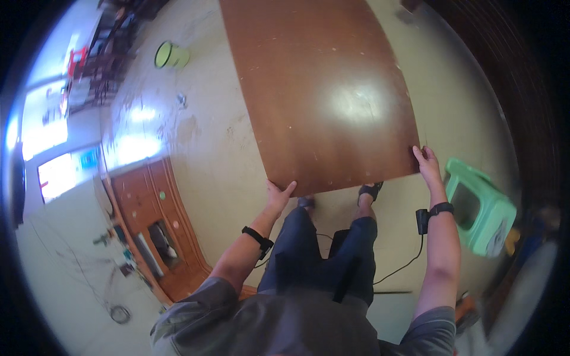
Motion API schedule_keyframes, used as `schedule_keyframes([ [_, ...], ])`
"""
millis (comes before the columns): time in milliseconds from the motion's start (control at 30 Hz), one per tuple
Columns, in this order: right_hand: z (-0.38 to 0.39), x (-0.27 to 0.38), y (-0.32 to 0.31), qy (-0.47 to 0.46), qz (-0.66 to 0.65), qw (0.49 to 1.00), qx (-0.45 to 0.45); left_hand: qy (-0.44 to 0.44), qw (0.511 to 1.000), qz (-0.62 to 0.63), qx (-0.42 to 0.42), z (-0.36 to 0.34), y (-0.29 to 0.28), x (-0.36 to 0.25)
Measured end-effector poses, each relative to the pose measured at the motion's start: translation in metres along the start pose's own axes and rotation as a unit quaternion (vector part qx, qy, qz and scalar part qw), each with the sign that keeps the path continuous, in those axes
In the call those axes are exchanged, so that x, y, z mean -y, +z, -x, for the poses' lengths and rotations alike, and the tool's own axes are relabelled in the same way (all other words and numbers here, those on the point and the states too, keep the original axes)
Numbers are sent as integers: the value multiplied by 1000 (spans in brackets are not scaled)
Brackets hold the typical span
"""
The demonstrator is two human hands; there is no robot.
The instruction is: The person cleans a wooden bench with a cloth and then uses a screwdriver to tighten screws on the slats and the side of the bench.
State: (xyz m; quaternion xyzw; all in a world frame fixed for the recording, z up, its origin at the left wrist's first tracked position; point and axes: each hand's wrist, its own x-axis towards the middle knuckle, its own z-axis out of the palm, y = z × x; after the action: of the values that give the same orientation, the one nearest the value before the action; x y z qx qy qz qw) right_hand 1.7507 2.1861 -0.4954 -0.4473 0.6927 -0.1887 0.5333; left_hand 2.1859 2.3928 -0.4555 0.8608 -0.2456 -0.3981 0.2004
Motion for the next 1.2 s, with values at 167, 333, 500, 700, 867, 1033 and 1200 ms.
schedule_keyframes([
  [167,-25,32,13,104,-101,970,194,-37,975,-212,-50,28,17,-2],
  [333,-51,38,8,164,-119,951,235,-96,964,-237,-71,13,26,-26],
  [500,-38,41,8,134,-96,964,210,-115,967,-221,-56,12,15,-12],
  [700,32,103,27,45,-46,974,216,-89,980,-172,-38,9,-11,44],
  [867,79,136,54,25,3,983,181,-88,981,-172,18,14,-47,27],
  [1033,124,150,98,-82,-7,965,249,142,983,-120,-4,57,-60,-10],
  [1200,160,158,146,-119,105,967,198,-2,978,-72,196,97,-63,-72],
])
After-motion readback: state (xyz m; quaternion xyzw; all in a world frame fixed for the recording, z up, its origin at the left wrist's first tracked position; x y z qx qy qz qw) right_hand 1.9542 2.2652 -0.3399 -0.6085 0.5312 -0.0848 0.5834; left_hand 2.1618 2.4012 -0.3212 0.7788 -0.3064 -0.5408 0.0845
